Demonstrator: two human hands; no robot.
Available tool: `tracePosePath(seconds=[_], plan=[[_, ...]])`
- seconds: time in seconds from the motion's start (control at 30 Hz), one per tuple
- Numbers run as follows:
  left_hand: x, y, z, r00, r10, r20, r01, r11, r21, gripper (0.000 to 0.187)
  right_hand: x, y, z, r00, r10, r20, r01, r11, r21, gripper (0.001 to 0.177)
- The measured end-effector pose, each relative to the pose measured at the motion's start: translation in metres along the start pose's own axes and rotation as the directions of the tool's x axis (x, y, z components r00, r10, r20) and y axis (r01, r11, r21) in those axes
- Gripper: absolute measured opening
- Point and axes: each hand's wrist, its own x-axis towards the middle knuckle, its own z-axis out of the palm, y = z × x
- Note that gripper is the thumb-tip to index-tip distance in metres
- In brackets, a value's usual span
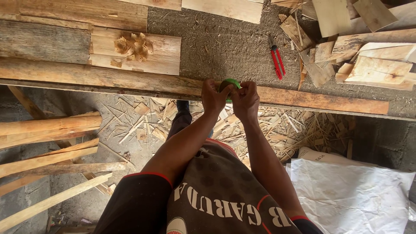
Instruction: The recorder is measuring a wooden board and cutting and arranging thin wood veneer or bark pieces on it.
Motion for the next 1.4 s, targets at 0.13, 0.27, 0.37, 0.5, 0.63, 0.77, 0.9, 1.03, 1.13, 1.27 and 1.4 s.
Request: tracePosePath(seconds=[0.13, 0.27, 0.37, 0.5, 0.63, 0.77, 0.9, 1.03, 1.13, 1.27, 1.4], plan=[[-0.003, 0.006, -0.002, 1.000, 0.002, 0.004, -0.002, 1.000, -0.031, 0.072, -0.004, 0.004, -0.011, 1.000, 0.008, -0.020, -0.008, 0.999, 0.042, 0.032], [-0.007, 0.014, -0.007, 0.999, 0.040, 0.015, -0.040, 0.999, 0.023, 0.061, -0.005, -0.005, -0.027, 0.998, 0.041, 0.054, -0.040, 0.999, -0.017, 0.030], [-0.008, 0.015, -0.010, 0.999, 0.042, 0.031, -0.042, 0.999, -0.016, 0.055, -0.004, -0.013, -0.035, 0.999, -0.032, 0.043, 0.031, 0.999, 0.007, 0.031], [-0.006, 0.002, -0.009, 0.998, 0.051, 0.033, -0.050, 0.998, -0.038, 0.051, -0.003, -0.008, -0.035, 0.996, -0.064, 0.059, 0.062, 0.998, 0.028, 0.033], [-0.005, 0.008, -0.016, 0.990, 0.139, -0.012, -0.139, 0.990, 0.030, 0.046, 0.000, -0.019, -0.032, 0.996, -0.062, 0.058, 0.056, 0.994, 0.099, 0.036], [-0.008, 0.024, -0.027, 0.922, 0.387, -0.002, -0.381, 0.908, 0.175, 0.034, 0.005, -0.017, -0.028, 0.995, 0.014, 0.098, -0.033, 0.981, 0.190, 0.036], [-0.002, 0.039, -0.031, 0.916, 0.365, 0.166, -0.377, 0.925, 0.048, 0.035, 0.011, -0.007, -0.023, 0.991, 0.027, 0.131, -0.055, 0.974, 0.219, 0.038], [0.010, 0.021, -0.023, 0.942, 0.219, 0.256, -0.192, 0.973, -0.127, 0.042, 0.015, -0.005, -0.020, 0.986, 0.041, 0.163, -0.080, 0.967, 0.242, 0.038], [0.012, 0.026, -0.025, 0.946, 0.171, 0.277, -0.132, 0.979, -0.154, 0.046, 0.017, -0.007, -0.018, 0.986, 0.057, 0.155, -0.092, 0.968, 0.233, 0.041], [0.004, 0.040, -0.028, 0.955, 0.166, 0.247, -0.176, 0.984, 0.018, 0.044, 0.015, -0.013, -0.016, 0.979, 0.132, 0.154, -0.153, 0.979, 0.138, 0.042], [-0.008, 0.044, -0.028, 0.954, 0.256, 0.154, -0.279, 0.948, 0.154, 0.043, 0.007, 0.007, -0.001, 0.998, -0.001, -0.060, -0.007, 0.992, -0.130, 0.031]])
